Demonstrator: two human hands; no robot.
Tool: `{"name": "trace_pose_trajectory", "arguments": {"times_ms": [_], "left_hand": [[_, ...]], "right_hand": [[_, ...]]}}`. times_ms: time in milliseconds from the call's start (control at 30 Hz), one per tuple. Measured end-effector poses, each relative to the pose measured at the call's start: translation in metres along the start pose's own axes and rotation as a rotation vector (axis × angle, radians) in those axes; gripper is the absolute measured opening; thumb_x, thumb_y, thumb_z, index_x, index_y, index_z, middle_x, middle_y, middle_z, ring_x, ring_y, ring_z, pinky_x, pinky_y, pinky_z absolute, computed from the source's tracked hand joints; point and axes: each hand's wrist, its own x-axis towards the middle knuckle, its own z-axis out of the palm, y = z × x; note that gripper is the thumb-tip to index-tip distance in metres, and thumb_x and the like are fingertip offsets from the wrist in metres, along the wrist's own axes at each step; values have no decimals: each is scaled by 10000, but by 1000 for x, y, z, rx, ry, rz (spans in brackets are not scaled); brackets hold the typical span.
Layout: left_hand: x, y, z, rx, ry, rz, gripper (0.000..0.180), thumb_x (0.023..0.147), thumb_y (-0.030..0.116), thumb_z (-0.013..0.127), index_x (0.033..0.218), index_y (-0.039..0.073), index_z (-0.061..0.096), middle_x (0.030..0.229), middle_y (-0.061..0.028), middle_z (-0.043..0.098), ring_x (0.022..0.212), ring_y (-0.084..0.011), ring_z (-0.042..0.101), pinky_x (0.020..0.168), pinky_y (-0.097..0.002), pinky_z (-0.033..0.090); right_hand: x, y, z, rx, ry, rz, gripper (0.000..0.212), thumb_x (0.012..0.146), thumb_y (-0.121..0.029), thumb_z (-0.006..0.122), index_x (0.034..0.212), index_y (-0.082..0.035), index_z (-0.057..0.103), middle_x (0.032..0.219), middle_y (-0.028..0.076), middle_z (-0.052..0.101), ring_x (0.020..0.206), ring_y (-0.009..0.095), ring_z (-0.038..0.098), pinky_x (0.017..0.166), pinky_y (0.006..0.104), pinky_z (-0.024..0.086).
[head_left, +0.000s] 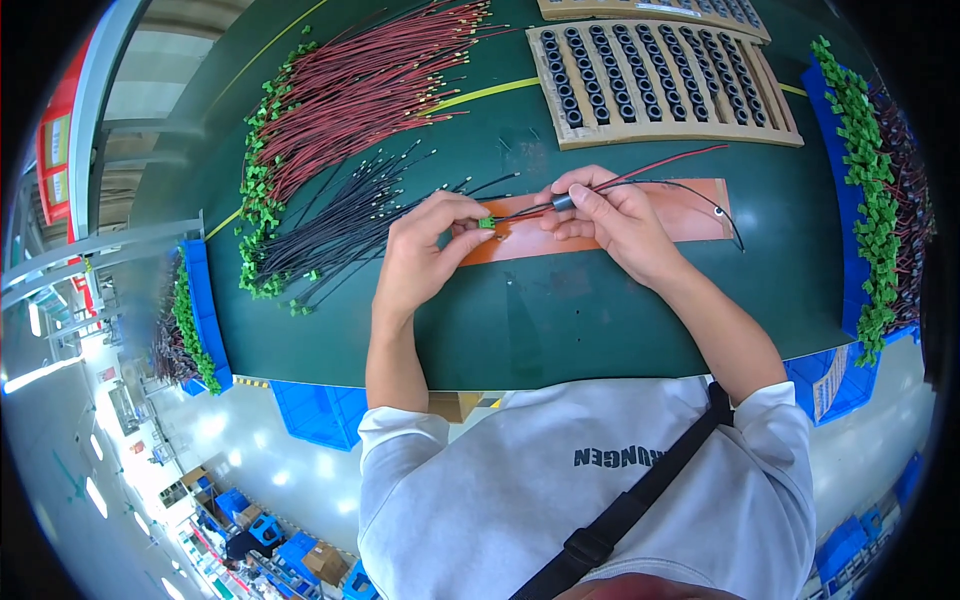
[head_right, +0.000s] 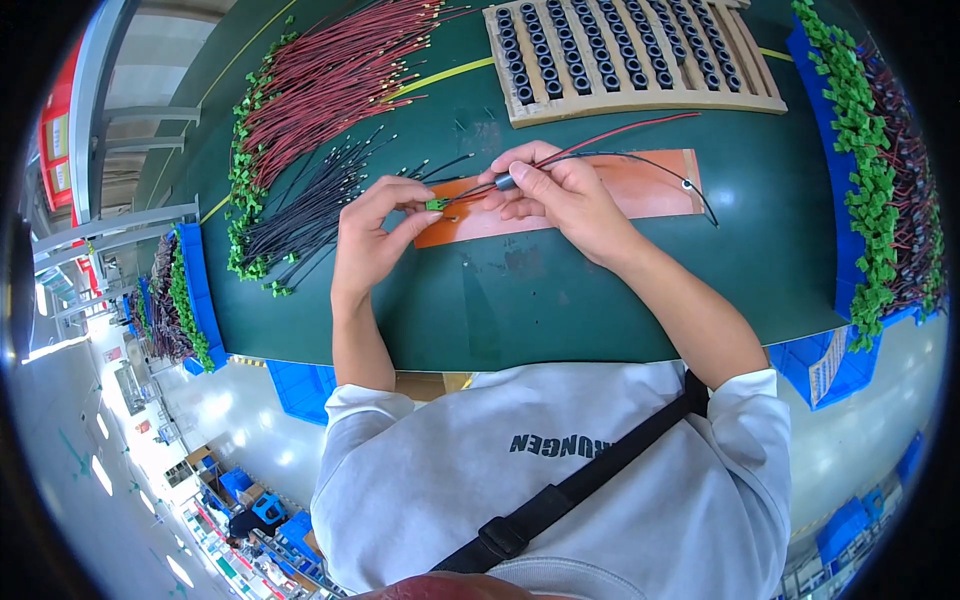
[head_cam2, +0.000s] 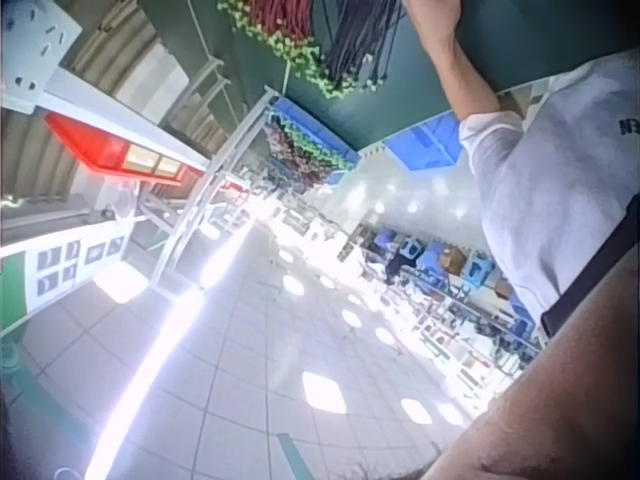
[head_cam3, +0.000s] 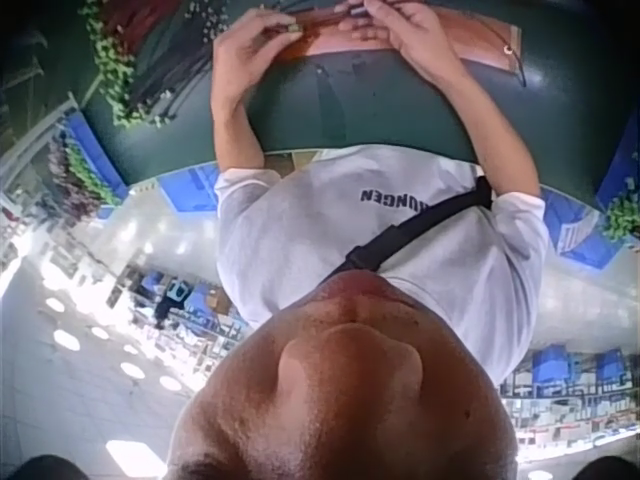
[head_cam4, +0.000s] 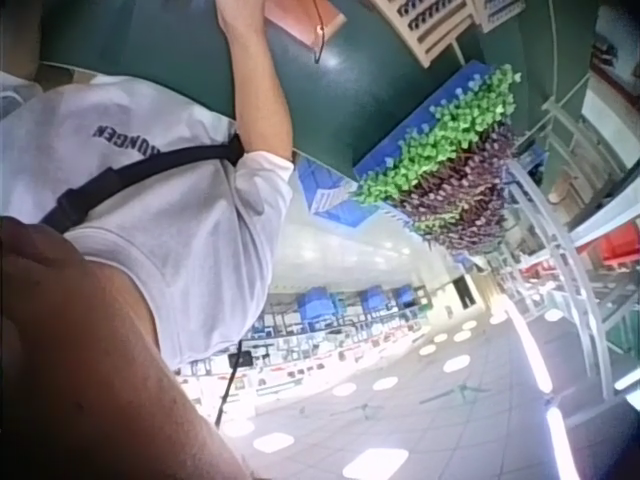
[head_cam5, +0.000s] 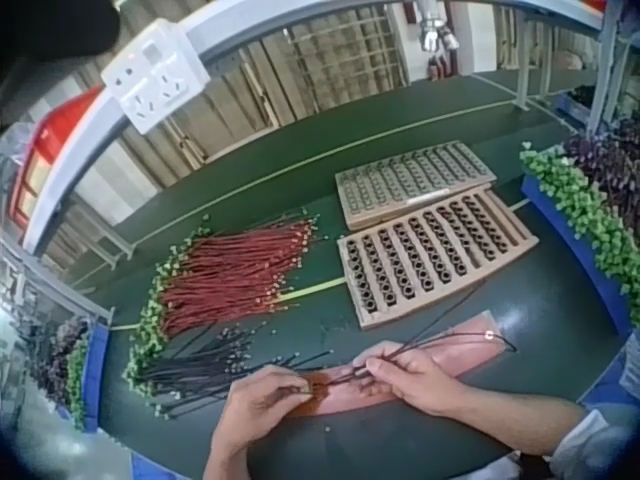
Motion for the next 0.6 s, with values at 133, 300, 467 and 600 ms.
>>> {"name": "trace_pose_trajectory", "arguments": {"times_ms": [133,300,467,600], "left_hand": [[-4,-1,-3,-29,-94,-3,267,790,-37,801,1037,-2,707,948,-95,720,772,-181,683,711,-302,564],[-4,0,-7,0,-116,-26,424,787,-43,793,1181,27,652,953,-89,729,819,-187,715,746,-306,577],[-4,4,-5,60,-118,-49,422,784,-39,790,1174,33,647,940,-88,731,813,-190,719,738,-302,577],[-6,6,-5,100,-106,-19,396,804,-34,772,1170,45,643,937,-100,733,831,-217,735,726,-321,583]], "right_hand": [[0,-2,-1,-14,-40,3,224,1114,-186,443,1218,-43,580,1267,146,641,1058,181,667,887,307,548],[0,0,-5,-75,-44,6,217,1114,-193,442,1205,-59,587,1252,129,654,1013,137,639,887,293,526],[1,2,-1,-71,-1,-34,202,1088,-175,486,1180,-50,616,1168,77,706,869,70,603,734,229,475],[1,2,1,-103,-3,-52,203,1081,-153,473,1180,-45,614,1146,71,702,878,72,593,726,228,460]]}}
